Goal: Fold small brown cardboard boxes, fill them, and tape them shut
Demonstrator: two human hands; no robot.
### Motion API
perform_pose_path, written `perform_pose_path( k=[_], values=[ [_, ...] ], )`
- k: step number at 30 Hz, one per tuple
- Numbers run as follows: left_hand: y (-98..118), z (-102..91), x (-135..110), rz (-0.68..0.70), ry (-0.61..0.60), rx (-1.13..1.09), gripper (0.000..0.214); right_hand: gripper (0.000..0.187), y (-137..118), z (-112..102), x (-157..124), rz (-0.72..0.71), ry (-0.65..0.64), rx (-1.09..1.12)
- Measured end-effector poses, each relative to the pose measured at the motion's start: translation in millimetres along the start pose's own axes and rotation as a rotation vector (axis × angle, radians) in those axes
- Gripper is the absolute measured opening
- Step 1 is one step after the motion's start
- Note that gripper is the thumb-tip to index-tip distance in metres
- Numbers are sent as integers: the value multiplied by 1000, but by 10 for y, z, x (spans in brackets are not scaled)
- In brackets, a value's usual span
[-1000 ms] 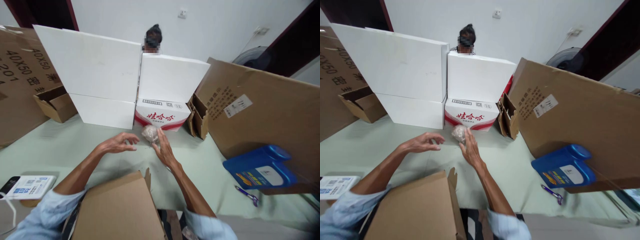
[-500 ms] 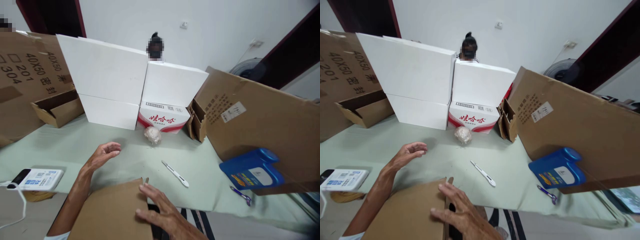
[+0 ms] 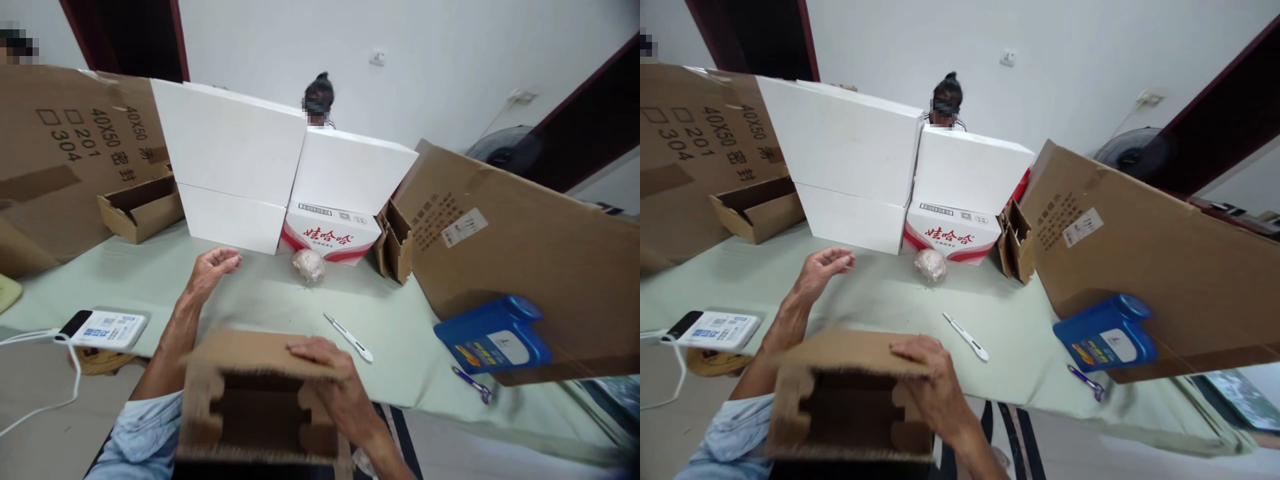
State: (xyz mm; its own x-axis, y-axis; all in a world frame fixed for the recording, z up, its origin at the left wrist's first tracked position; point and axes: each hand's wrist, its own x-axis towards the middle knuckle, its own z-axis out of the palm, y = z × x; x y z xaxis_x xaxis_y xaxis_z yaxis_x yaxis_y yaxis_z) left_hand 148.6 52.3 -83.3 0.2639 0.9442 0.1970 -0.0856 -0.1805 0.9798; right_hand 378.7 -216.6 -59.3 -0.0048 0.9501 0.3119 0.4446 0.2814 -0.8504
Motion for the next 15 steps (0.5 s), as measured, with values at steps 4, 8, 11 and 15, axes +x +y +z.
perform_pose_path(
  k=[4,8,11,15],
  values=[
    [417,-305,-399,186,-17,-33,29,47,-80,-216,464,283,-50,125],
    [759,-500,-879,392,-350,247,17,56,60,-201,744,406,-70,193],
    [844,-461,-1002,395,-440,607,31,59,137,-135,848,443,-95,191],
    [833,-368,-932,409,-465,849,49,48,92,-131,848,256,143,-131]
  ],
)
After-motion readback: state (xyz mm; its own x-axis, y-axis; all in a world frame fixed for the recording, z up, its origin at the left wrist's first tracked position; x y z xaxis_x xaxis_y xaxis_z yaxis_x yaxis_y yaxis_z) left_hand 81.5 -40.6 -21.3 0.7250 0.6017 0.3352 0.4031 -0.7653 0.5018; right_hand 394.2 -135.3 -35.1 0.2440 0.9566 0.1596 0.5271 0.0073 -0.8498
